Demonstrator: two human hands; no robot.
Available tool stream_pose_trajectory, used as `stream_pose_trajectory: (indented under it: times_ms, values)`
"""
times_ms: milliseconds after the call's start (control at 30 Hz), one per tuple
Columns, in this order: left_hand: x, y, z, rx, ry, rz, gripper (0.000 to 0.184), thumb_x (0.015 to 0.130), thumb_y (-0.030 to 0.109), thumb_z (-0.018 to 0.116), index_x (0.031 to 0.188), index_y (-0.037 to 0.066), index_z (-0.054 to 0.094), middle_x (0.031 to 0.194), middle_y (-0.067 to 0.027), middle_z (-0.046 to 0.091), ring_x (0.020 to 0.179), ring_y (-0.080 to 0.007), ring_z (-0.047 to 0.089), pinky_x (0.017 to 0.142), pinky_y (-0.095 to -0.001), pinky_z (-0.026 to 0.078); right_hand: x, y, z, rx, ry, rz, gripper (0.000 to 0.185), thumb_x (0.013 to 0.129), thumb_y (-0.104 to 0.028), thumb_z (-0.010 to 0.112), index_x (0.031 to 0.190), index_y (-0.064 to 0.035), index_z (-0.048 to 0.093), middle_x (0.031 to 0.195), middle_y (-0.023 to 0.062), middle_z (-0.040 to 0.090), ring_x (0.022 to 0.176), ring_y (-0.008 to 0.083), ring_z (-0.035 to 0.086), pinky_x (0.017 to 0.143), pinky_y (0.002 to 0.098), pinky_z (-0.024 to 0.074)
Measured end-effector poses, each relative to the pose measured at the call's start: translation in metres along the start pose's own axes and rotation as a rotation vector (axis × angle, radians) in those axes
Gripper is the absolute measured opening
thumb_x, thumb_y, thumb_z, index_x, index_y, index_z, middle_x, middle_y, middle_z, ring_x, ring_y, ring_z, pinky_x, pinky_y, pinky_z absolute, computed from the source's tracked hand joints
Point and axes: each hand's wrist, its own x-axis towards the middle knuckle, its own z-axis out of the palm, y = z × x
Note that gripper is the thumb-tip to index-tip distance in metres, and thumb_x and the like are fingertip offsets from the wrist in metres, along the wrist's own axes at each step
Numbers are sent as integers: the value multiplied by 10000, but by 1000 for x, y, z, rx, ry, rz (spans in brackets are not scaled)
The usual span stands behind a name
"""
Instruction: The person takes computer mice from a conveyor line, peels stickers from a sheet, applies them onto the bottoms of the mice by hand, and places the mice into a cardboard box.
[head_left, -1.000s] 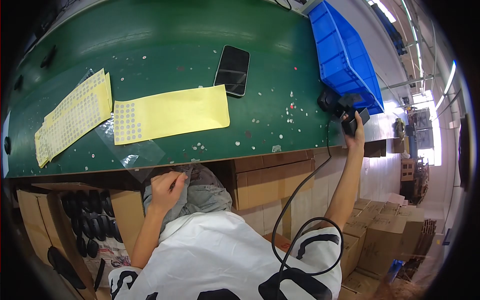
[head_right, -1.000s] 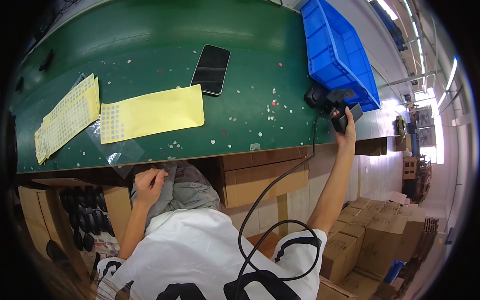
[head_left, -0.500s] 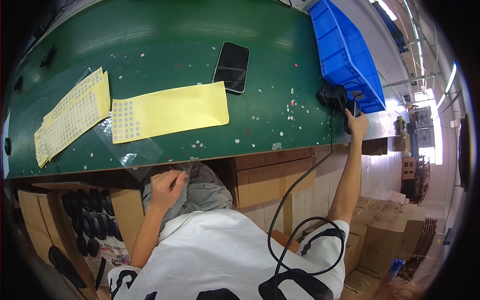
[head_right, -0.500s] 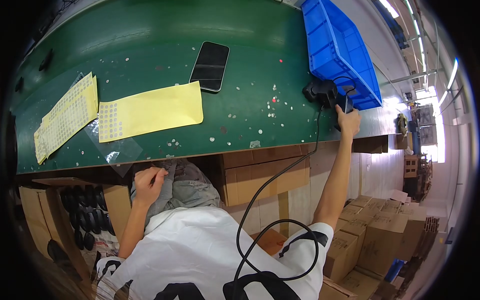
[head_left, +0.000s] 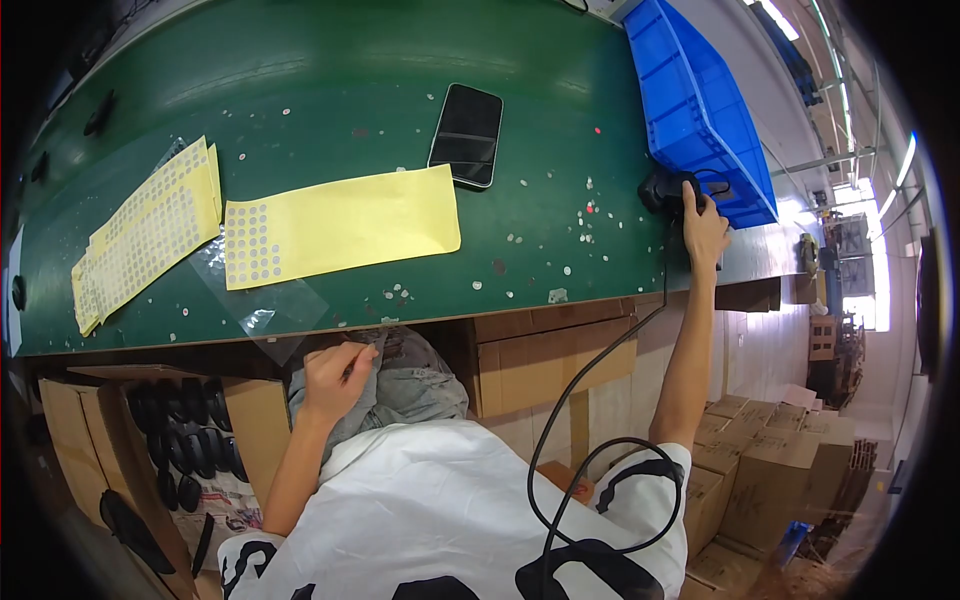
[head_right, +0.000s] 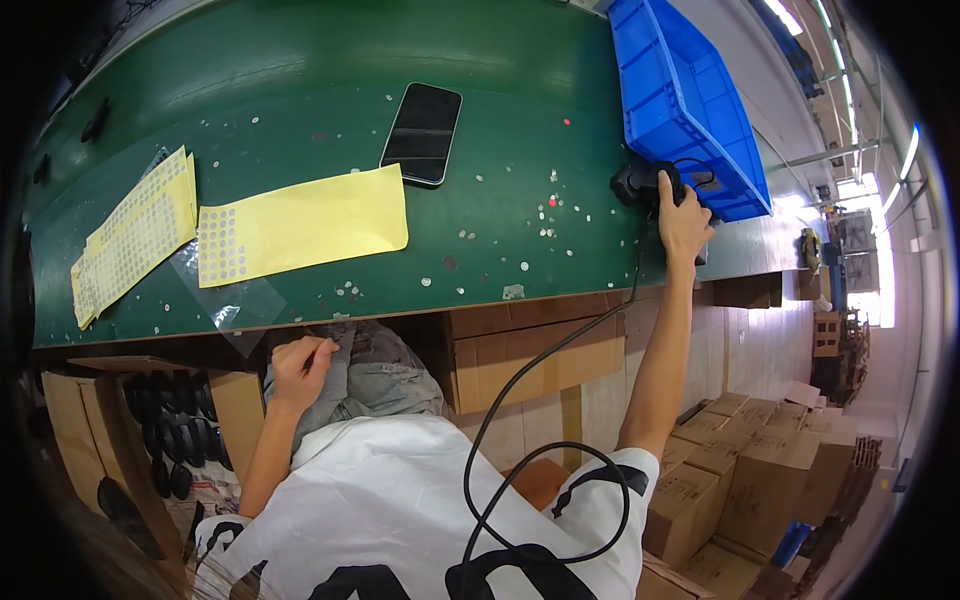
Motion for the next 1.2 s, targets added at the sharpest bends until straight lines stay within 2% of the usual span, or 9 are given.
stream_pose_trajectory:
  times_ms: [133, 267, 300, 367, 433, 600, 800, 933, 1200]
  values:
    - [1, -2, 0, 4, 15, 2, 27, 840, 10, 727, 820, 21, 741, 590, -15, 619, 443, -153, 414, 471, -266, 362, -5, -11, -9, 56, -44, 65, 897, 823, -735, 641, 1369, -23, 636, 1336, 206, 660, 1191, 396, 614, 1023, 460, 468]
    - [-1, -1, 0, -17, 10, -14, 32, 843, 13, 725, 815, 19, 739, 579, -14, 604, 445, -151, 415, 472, -267, 362, -14, -3, -9, 151, -26, -41, 862, 819, -687, 668, 1360, -15, 640, 1275, 206, 693, 1142, 391, 649, 1021, 433, 478]
    - [0, -1, -1, -19, 14, -11, 32, 843, 13, 725, 815, 19, 739, 579, -14, 604, 445, -151, 415, 472, -267, 362, -16, 0, -14, 162, 6, -62, 828, 813, -640, 700, 1352, -13, 644, 1257, 210, 699, 1119, 387, 661, 1015, 430, 485]
    - [1, -2, -1, -6, 15, -2, 36, 845, 14, 724, 812, 18, 738, 583, -15, 608, 446, -152, 416, 473, -267, 363, -14, 15, -22, 175, 43, -88, 797, 806, -593, 732, 1344, -11, 647, 1240, 213, 705, 1096, 383, 673, 1009, 426, 492]
    - [-1, -1, -1, 3, 9, 1, 40, 846, 16, 722, 809, 18, 737, 587, -15, 613, 447, -153, 417, 474, -268, 365, -6, 40, -23, 306, 195, -57, 752, 781, -510, 792, 1329, -12, 655, 1233, 220, 705, 1114, 382, 666, 1004, 419, 500]
    - [0, -2, -1, 8, 13, -3, 45, 847, 19, 723, 804, 22, 737, 595, -16, 622, 446, -155, 422, 474, -269, 368, 8, 87, -17, 207, 186, -94, 732, 773, -456, 817, 1316, 7, 654, 1244, 226, 699, 1115, 374, 667, 992, 419, 508]
    - [0, 0, -2, 28, 8, 27, 43, 850, 23, 726, 809, 27, 742, 589, -12, 620, 446, -159, 433, 475, -269, 370, 16, 111, -7, 360, 146, -62, 724, 783, -423, 821, 1316, 32, 642, 1240, 235, 691, 1120, 362, 661, 1004, 396, 501]
    - [-2, -3, -1, 1, 32, -26, 39, 851, 27, 731, 815, 32, 747, 577, -6, 609, 447, -159, 443, 476, -270, 367, 13, 113, -16, 465, 33, 21, 801, 819, -398, 830, 1393, 85, 551, 1311, 273, 628, 1148, 353, 640, 1030, 371, 488]
    - [-1, -2, -1, 38, -13, -16, 34, 852, 29, 734, 823, 31, 751, 576, -4, 613, 446, -153, 441, 472, -274, 360, -1, 97, -25, 545, -29, 48, 898, 804, -426, 843, 1458, 67, 476, 1390, 260, 572, 1220, 349, 601, 1050, 376, 477]
